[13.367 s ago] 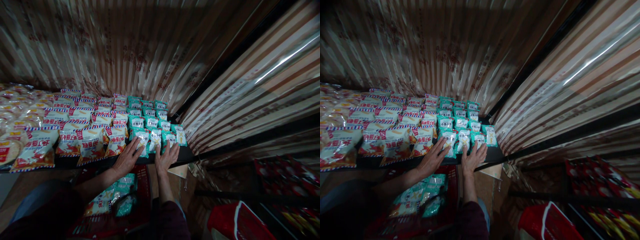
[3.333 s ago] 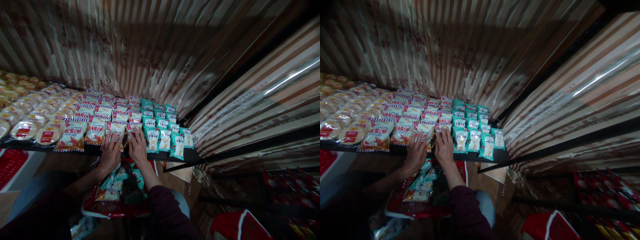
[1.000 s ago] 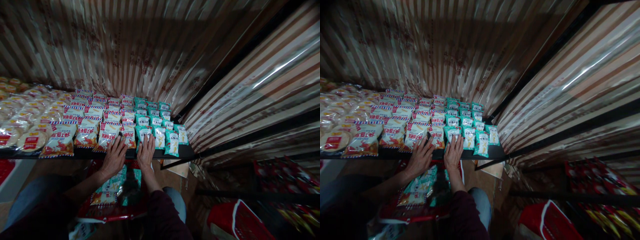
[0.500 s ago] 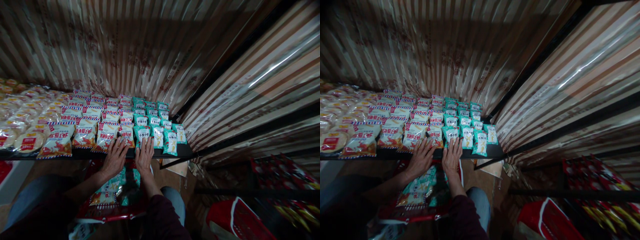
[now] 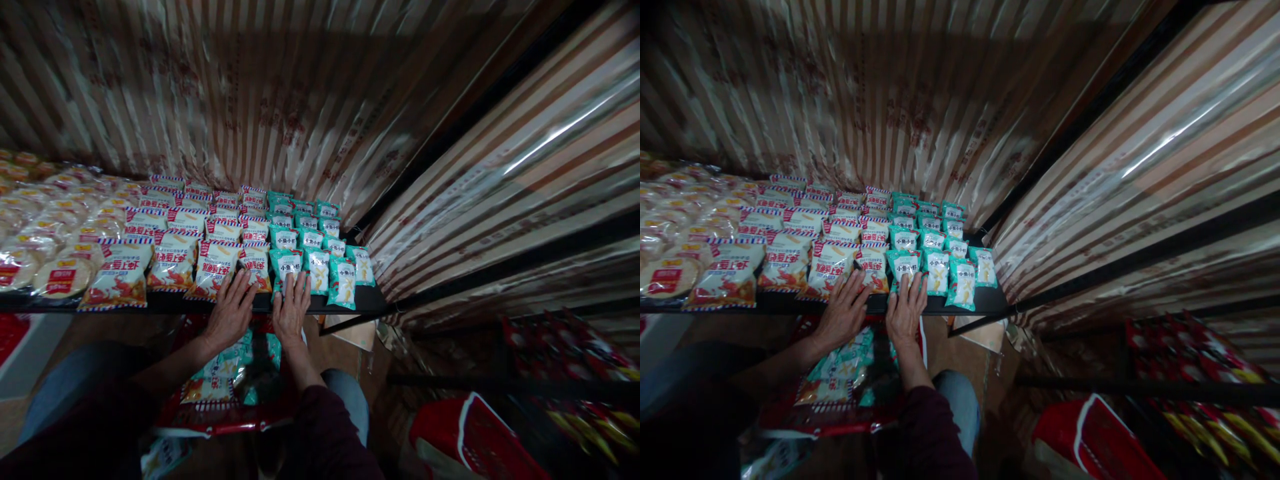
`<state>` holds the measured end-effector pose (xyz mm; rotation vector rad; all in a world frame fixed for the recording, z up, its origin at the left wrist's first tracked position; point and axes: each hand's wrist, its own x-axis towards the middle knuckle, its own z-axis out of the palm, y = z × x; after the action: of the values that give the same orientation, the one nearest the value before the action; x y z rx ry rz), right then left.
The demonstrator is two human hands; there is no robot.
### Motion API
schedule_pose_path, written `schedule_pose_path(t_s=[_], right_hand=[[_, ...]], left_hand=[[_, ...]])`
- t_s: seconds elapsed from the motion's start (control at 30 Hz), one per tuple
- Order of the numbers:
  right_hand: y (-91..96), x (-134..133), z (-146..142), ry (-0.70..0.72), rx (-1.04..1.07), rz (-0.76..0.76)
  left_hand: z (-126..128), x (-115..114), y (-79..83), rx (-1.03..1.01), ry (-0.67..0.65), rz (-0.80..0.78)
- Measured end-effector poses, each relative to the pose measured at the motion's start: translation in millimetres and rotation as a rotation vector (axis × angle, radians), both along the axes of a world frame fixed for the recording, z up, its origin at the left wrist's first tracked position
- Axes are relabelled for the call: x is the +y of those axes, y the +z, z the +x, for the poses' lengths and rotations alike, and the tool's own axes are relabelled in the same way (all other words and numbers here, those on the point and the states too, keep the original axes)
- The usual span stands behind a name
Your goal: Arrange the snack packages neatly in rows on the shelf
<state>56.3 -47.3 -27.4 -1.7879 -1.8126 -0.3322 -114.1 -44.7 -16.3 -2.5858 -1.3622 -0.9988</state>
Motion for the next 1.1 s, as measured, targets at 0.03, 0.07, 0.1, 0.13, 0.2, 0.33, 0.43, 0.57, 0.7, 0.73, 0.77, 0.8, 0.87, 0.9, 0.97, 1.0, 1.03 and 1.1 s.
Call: schedule_pose_path(t_s=[0.03,0.07,0.1,0.13,0.2,0.33,0.43,0.57,0.7,0.73,0.77,0.8,0.87,0.9,0.97,1.0,1.03,1.1], right_hand=[[0.7,0,0,0.001,-0.003,-0.007],[1.4,0,-1,0.003,-0.005,-0.014],[2.2,0,-1,0.008,-0.006,-0.020],[3.1,0,-1,0.013,-0.006,-0.024],[4.9,-1,-1,0.019,-0.002,-0.022],[8.8,-8,-1,0.027,0.014,-0.001],[10.9,-18,-3,0.055,0.013,0.001],[12.3,-31,-11,0.146,0.039,-0.002],[15.2,-38,-23,0.321,0.106,0.000],[16.6,-38,-26,0.351,0.123,0.007],[18.6,-38,-29,0.373,0.138,0.013],[21.1,-36,-31,0.386,0.152,0.017],[28.6,-28,-33,0.386,0.176,0.033],[33.8,-22,-33,0.379,0.183,0.041],[47.9,-5,-31,0.364,0.172,0.047],[56.6,6,-30,0.360,0.148,0.035],[66.0,19,-30,0.357,0.109,0.003],[85.3,45,-32,0.343,-0.037,-0.129]], left_hand=[[0,0,0.0,0.002,-0.002,-0.003],[0,0,-0.2,0.003,-0.004,-0.005],[0,1,-0.5,0.004,-0.007,-0.007],[0,1,-0.9,0.004,-0.010,-0.008],[-1,1,-1.7,0.001,-0.011,-0.012],[-1,-1,-2.1,-0.018,-0.020,-0.013],[1,-5,-0.1,-0.053,-0.040,0.001],[8,-11,3.9,-0.151,-0.062,-0.029],[15,-9,4.0,-0.298,0.011,-0.120],[15,-7,3.7,-0.326,0.036,-0.139],[15,-3,3.5,-0.347,0.061,-0.155],[15,0,3.4,-0.357,0.083,-0.162],[14,7,3.5,-0.350,0.096,-0.161],[14,9,3.5,-0.336,0.088,-0.156],[15,11,3.0,-0.303,0.063,-0.146],[16,10,2.4,-0.287,0.054,-0.141],[18,9,1.6,-0.273,0.048,-0.136],[21,7,-0.4,-0.247,0.043,-0.125]])
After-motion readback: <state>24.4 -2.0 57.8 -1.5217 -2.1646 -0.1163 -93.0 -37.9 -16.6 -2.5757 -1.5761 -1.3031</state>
